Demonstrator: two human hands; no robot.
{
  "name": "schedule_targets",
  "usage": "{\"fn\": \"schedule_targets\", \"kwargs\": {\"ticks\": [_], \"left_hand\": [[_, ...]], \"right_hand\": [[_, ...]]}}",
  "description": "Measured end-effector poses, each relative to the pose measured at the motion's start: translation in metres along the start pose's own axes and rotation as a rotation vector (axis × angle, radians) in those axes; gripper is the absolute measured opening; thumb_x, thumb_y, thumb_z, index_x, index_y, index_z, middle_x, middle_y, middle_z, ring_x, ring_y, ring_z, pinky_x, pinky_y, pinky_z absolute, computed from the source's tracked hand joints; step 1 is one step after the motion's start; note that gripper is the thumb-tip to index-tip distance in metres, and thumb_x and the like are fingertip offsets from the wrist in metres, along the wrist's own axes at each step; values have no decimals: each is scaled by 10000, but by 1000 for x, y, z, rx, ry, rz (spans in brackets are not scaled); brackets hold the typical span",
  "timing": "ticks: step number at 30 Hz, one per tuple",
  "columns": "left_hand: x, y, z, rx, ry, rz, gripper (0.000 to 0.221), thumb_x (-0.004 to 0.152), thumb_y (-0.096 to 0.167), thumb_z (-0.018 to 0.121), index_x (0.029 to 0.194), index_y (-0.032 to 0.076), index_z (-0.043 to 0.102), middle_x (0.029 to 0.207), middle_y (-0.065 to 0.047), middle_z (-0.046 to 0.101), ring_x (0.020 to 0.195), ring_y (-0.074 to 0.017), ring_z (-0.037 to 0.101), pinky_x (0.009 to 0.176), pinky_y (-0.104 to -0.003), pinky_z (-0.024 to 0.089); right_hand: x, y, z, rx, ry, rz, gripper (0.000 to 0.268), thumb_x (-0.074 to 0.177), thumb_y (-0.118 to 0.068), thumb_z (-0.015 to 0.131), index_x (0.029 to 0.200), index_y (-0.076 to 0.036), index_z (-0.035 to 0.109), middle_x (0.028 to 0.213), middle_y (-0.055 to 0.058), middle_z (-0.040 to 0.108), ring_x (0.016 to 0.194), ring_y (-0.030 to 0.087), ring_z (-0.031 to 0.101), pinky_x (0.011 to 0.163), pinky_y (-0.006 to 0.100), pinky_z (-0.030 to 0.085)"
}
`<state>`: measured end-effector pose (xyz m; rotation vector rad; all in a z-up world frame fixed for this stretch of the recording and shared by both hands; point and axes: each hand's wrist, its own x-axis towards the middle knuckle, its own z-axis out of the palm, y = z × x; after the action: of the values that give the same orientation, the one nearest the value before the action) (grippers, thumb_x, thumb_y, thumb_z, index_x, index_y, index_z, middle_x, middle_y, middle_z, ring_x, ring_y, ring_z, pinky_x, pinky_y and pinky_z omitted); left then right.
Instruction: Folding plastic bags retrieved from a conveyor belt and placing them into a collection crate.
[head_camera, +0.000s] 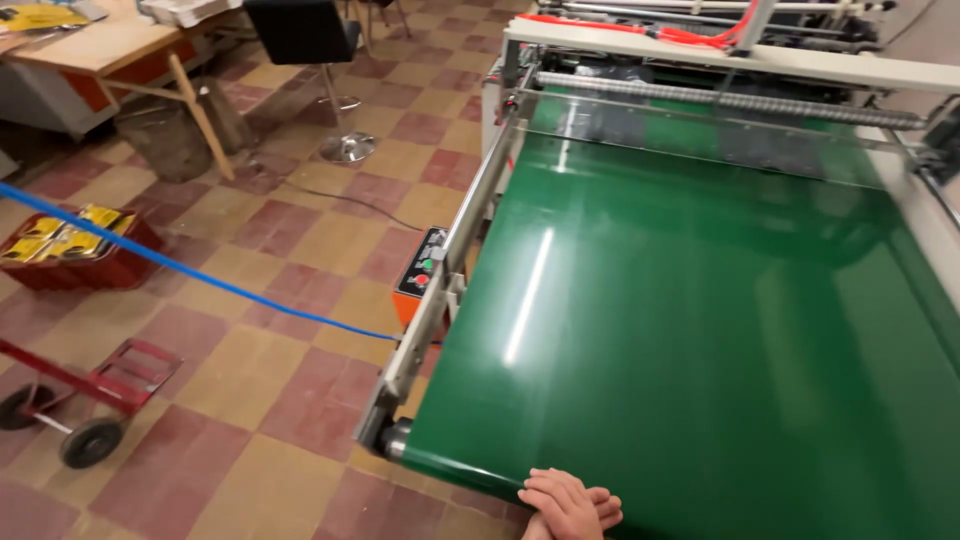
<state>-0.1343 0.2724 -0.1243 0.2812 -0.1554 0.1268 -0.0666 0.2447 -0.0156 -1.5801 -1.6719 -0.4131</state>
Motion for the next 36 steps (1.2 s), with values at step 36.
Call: {"fn": "schedule_targets", "kwargs": {"ticks": [36], "left_hand": [[86,54,138,1712,-107,500,900,1058,695,294,1669,36,240,1733,-224,331,1648,-485,208,1314,-648,90]], "right_hand": [[33,36,-73,1528,366,1286,1022,934,-763,80,1564,3,324,1604,219,422,1475,374,419,1196,509,306]]}}
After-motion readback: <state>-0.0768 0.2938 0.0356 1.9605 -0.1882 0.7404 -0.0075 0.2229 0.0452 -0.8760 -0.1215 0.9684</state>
